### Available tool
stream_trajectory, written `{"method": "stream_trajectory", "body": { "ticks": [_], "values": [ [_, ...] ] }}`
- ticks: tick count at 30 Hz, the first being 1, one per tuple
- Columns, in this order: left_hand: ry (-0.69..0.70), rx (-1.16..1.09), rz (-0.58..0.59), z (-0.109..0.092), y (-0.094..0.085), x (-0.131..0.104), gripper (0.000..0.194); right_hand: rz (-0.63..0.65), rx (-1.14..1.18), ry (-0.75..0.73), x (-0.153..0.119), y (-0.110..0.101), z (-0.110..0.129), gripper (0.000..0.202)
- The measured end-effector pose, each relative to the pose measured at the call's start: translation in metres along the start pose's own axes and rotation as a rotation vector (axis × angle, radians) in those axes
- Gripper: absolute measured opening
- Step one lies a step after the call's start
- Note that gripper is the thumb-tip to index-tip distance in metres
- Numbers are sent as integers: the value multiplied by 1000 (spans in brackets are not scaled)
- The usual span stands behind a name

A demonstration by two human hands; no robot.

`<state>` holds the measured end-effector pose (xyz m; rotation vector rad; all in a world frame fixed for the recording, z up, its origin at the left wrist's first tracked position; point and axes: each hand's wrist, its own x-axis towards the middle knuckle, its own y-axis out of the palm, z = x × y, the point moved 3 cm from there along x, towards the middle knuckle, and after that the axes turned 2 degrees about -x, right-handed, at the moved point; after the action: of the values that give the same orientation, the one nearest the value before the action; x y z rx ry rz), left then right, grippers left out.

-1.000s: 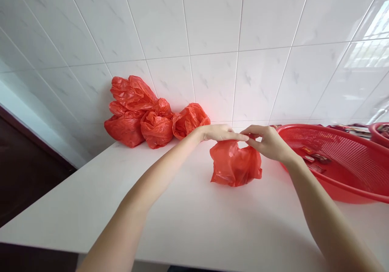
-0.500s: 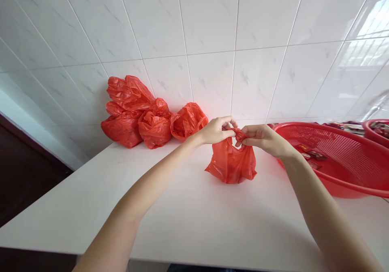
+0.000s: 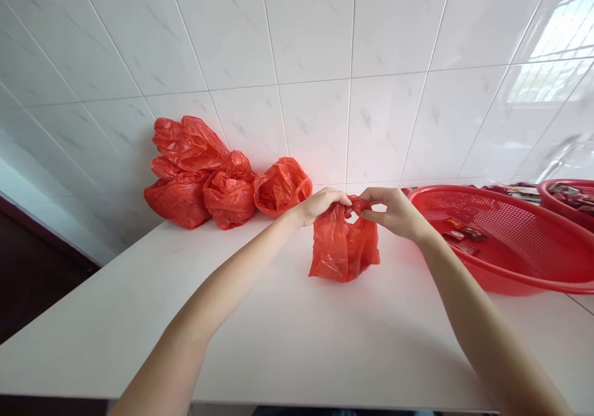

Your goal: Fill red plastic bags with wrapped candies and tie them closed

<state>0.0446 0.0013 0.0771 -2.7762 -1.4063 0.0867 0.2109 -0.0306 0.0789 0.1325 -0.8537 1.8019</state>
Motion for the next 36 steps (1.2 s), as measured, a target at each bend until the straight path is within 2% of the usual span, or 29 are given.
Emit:
{"method": "stream_trajectory", "body": {
  "ticks": [6,12,17,22,25,28,36],
  "values": [
    [-119,-223,38,13,-2,5,20,-112,-76,-106,-1,0,-5,17],
    [-103,-243,49,13,0,6,21,-205,-279,-227,-3,2,1,6],
    [106,-9,6,2,-4,2,23,-275,-225,-243,-3,-1,4,9],
    [249,216,-41,-7,-18,-3,25,-313,-50,-164,-3,-6,4,8],
    [313,379,-109,-7,-29,-6,23,-258,202,-76,-1,-8,0,6],
    [335,446,-131,-1,-35,-9,22,-159,419,-20,1,-7,-5,7],
    [367,425,-141,17,-52,-9,17,124,530,-48,-1,-9,-7,11]
  ]
}}
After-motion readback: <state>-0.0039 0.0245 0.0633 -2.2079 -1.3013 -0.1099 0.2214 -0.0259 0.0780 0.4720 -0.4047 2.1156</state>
